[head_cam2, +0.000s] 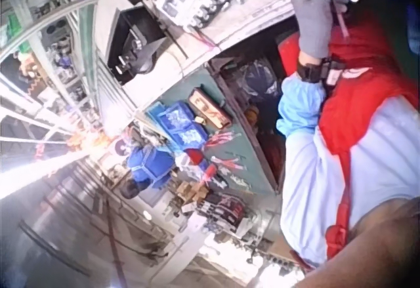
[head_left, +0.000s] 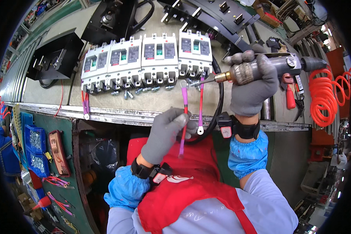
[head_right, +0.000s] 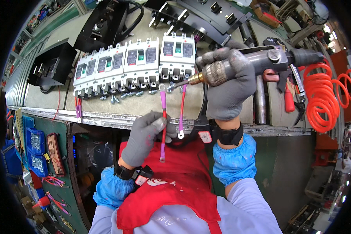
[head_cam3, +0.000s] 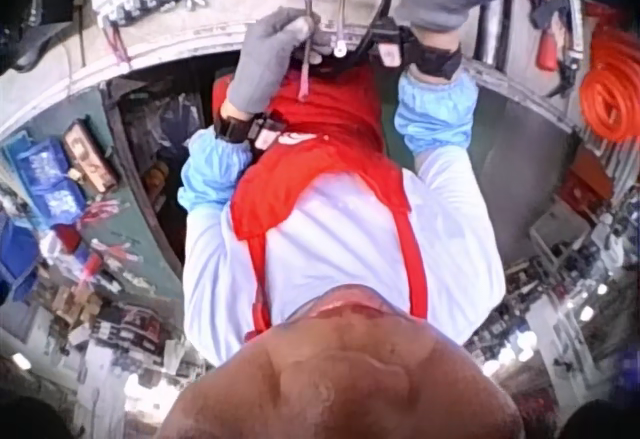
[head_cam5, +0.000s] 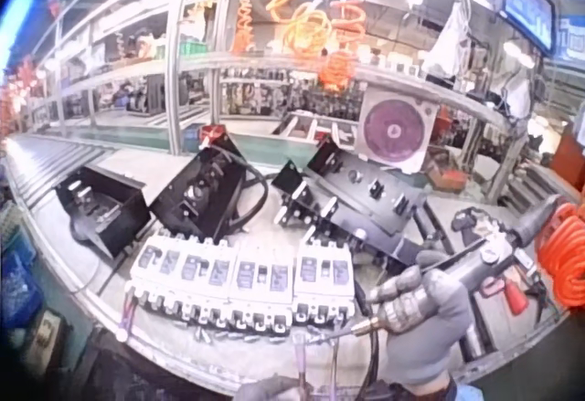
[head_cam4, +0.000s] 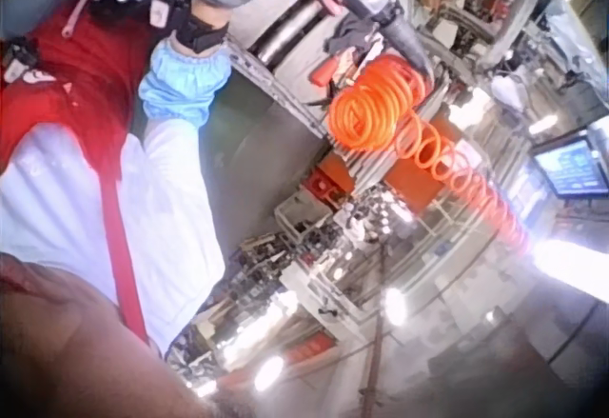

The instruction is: Install electrical wires with terminal lugs into industrial circuit breakers and secure them using a pneumatic screwdriver.

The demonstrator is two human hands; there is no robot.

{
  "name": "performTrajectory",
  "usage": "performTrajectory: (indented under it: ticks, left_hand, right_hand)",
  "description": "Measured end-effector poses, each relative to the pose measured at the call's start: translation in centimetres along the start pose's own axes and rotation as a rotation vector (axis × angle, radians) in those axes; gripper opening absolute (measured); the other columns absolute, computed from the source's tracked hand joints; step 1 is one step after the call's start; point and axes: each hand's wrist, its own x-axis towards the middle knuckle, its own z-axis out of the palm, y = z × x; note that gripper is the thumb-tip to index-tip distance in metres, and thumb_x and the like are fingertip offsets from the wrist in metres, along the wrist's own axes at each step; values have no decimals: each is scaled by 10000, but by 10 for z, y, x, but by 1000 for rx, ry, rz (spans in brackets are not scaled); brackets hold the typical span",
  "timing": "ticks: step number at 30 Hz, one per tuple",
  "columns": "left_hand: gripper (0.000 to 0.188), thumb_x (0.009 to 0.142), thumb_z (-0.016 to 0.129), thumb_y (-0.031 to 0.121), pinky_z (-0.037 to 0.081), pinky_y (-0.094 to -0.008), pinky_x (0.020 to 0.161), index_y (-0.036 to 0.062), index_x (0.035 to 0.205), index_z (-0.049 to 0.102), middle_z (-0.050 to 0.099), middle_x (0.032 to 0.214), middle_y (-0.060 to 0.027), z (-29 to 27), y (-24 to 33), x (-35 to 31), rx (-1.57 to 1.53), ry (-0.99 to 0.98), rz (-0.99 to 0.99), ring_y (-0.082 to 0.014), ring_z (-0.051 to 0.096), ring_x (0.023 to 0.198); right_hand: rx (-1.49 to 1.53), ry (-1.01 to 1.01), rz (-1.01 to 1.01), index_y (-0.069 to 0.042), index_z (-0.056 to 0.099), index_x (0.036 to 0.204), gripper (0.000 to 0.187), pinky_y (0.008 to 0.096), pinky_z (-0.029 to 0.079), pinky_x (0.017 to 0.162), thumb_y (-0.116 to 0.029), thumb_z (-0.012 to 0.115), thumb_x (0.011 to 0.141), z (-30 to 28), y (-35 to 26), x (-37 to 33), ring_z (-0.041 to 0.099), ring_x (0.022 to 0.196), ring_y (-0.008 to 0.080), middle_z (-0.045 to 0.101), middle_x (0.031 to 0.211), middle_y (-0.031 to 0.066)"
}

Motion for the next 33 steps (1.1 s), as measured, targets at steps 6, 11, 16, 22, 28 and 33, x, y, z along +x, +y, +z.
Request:
performTrajectory:
  ticks: [6,11,16,22,28,33]
  left_hand:
    - [420,925,561,249,553,-342,752,-76,1182,493,643,986,-182,-9,2,2,-280,3,15,-273,673,893]
    - [395,941,532,225,559,-342,762,-80,1187,487,642,982,-188,-7,12,-2,-315,20,4,-280,680,898]
    - [351,947,501,169,570,-358,779,-81,1193,476,630,996,-196,-3,21,-7,-370,41,97,-285,669,920]
    - [341,893,487,76,431,-423,1020,-84,1192,457,612,1079,-209,-2,37,-19,-266,80,495,-322,553,1150]
    - [137,886,590,66,469,-307,861,62,1000,666,594,1182,-162,-13,38,-15,685,38,1067,-267,600,1001]
    - [286,771,576,-96,524,-350,811,38,1014,647,601,1149,-188,-6,11,8,763,-160,952,-318,630,962]
  right_hand:
    - [31,5,-81,5,571,1055,350,499,455,803,-251,548,818,-10,-8,1,568,779,257,563,825,89]
    - [-32,39,-106,44,561,1094,438,463,456,828,-271,572,790,-12,-16,-2,550,791,256,549,851,97]
    - [-51,51,-103,55,556,1095,454,457,462,823,-269,578,777,-12,-20,-8,546,789,253,541,855,94]
    - [3,21,-130,3,551,1055,359,478,479,772,-255,564,806,-13,-26,-10,572,758,262,571,832,94]
    - [-13,86,-172,-41,557,945,230,409,510,693,-246,553,841,-16,-29,-5,608,705,247,589,774,75]
    - [-19,58,-128,-9,526,1144,371,462,468,757,-233,527,848,-20,-30,2,585,750,237,594,845,95]
